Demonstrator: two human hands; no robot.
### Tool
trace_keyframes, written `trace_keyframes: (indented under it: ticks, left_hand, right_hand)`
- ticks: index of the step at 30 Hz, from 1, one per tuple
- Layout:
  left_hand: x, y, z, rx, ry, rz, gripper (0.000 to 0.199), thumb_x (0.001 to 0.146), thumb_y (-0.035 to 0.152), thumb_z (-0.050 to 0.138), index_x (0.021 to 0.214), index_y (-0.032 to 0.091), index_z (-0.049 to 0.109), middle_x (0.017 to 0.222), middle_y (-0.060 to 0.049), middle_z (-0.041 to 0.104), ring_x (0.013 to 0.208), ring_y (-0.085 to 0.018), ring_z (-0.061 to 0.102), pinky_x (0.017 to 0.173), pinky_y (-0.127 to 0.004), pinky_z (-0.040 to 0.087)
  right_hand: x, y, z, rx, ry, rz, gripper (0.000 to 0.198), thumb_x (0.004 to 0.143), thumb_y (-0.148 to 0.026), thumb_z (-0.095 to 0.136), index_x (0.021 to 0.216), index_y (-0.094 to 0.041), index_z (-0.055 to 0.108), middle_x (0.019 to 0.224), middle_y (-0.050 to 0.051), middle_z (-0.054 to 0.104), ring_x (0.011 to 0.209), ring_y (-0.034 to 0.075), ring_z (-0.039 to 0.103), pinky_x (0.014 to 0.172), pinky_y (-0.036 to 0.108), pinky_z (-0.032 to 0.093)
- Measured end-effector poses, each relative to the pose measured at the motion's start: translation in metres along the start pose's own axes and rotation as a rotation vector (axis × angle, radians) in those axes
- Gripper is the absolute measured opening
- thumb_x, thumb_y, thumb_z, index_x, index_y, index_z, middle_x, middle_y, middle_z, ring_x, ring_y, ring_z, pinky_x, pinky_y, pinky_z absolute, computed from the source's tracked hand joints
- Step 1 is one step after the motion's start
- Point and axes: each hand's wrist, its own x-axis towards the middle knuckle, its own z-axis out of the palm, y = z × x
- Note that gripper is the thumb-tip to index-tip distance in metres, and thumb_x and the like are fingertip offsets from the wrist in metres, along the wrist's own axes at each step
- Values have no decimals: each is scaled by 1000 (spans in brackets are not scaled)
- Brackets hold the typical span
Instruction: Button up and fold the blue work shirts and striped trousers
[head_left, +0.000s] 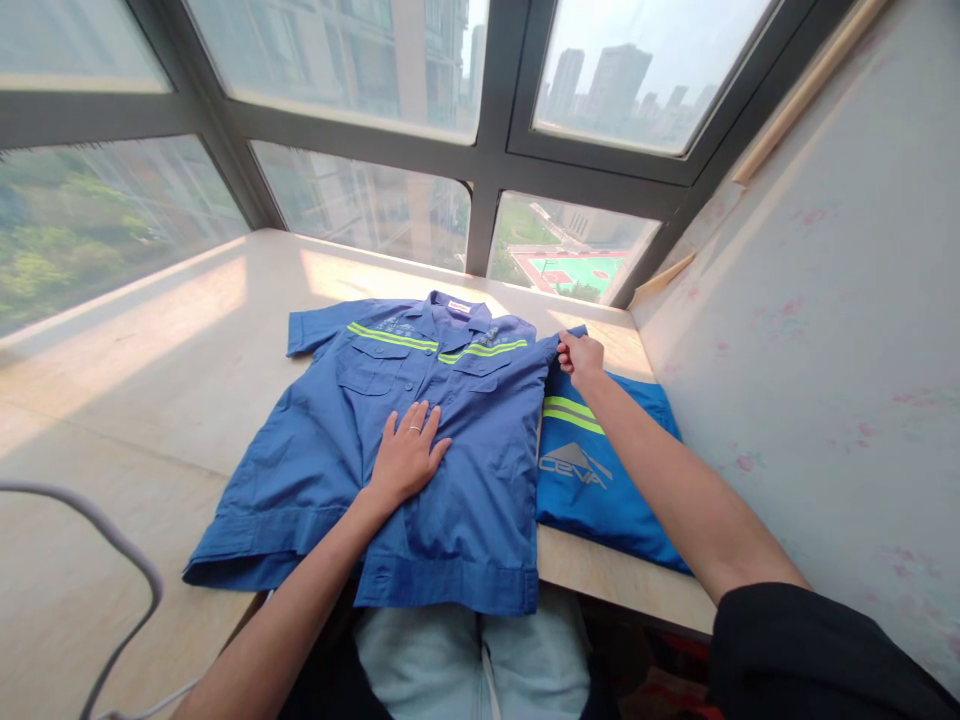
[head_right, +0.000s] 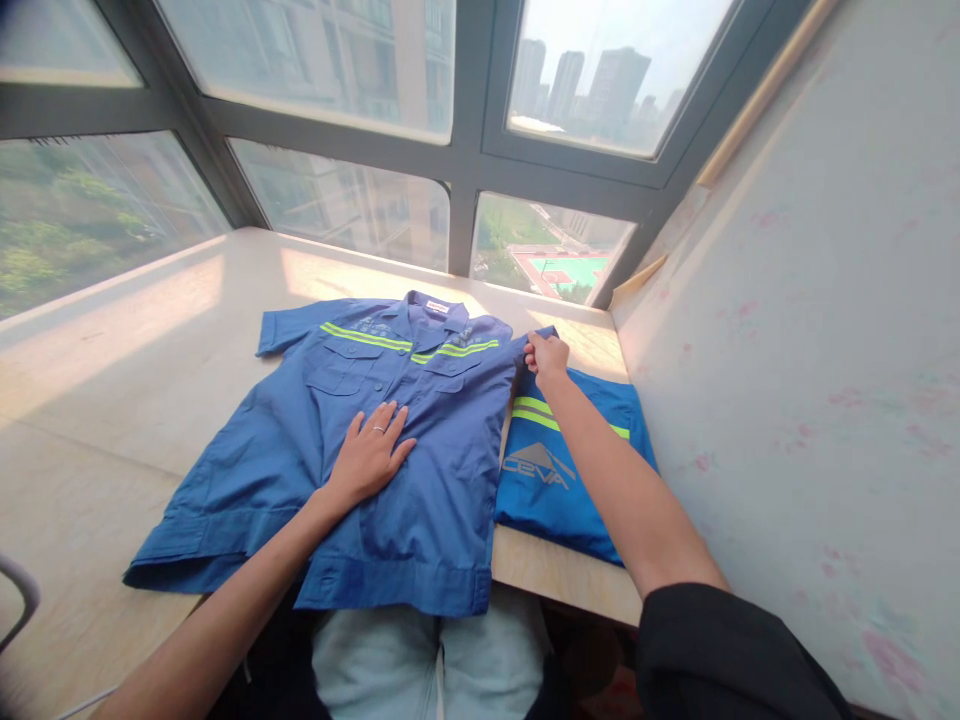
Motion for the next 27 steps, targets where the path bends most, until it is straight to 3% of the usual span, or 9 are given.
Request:
trace_keyframes:
  ticks: [3, 9, 15, 18, 21, 24, 27]
  left_hand:
    - [0, 0, 0, -7, -7, -2, 65, 98, 53, 37, 151, 14, 40, 155, -17, 38, 146, -32, 32, 118, -54, 22]
    - [0, 0, 2, -17, -8, 0, 65, 99, 54, 35, 150, 14, 41, 155, -19, 38, 146, -33, 32, 118, -56, 21]
    - [1, -3, -1, -104, -23, 6, 58, 99, 47, 39, 146, 15, 46, 153, -18, 41, 145, -32, 34, 117, -57, 24]
    - [-4, -4, -10, -223, -21, -31, 58, 96, 42, 47, 145, 12, 46, 151, -20, 44, 143, -33, 37, 115, -55, 31]
    - [-19, -3, -25, -391, 86, -111, 57, 92, 38, 52, 141, 9, 49, 148, -21, 49, 141, -32, 41, 114, -50, 36]
    - [-48, -3, -45, -590, 239, -297, 49, 88, 39, 55, 129, 12, 60, 133, -18, 62, 126, -30, 56, 104, -46, 46]
    - [-82, -2, -64, -858, 334, -590, 42, 84, 44, 58, 112, 14, 68, 110, -14, 72, 96, -26, 67, 77, -36, 55]
  right_hand:
    - [1, 0, 0, -94, -66, 59, 23, 97, -25, 56, 78, -20, 43, 52, -8, 51, 33, 2, 38, 30, 11, 25]
    - [-20, 23, -10, -357, -360, 340, 15, 92, -26, 64, 88, -14, 56, 61, 5, 66, 34, 8, 47, 29, 16, 32]
    - [-69, 40, -21, -493, -543, 304, 17, 87, -26, 71, 91, -14, 59, 65, 7, 72, 35, 9, 51, 29, 15, 32]
    - [-98, 51, -21, -647, -628, 166, 27, 81, -22, 75, 103, -15, 60, 62, 3, 71, 33, 10, 52, 28, 16, 30]
    - [-123, 65, -15, -729, -693, -62, 39, 80, -17, 73, 117, -16, 61, 67, 0, 71, 39, 11, 57, 35, 18, 39]
    - [-146, 78, -4, -811, -697, -396, 36, 82, -18, 67, 118, -17, 65, 82, 3, 72, 58, 14, 65, 57, 24, 53]
    - [-168, 90, 14, -889, -667, -697, 38, 84, -16, 60, 122, -16, 64, 105, 9, 70, 83, 19, 67, 84, 37, 55]
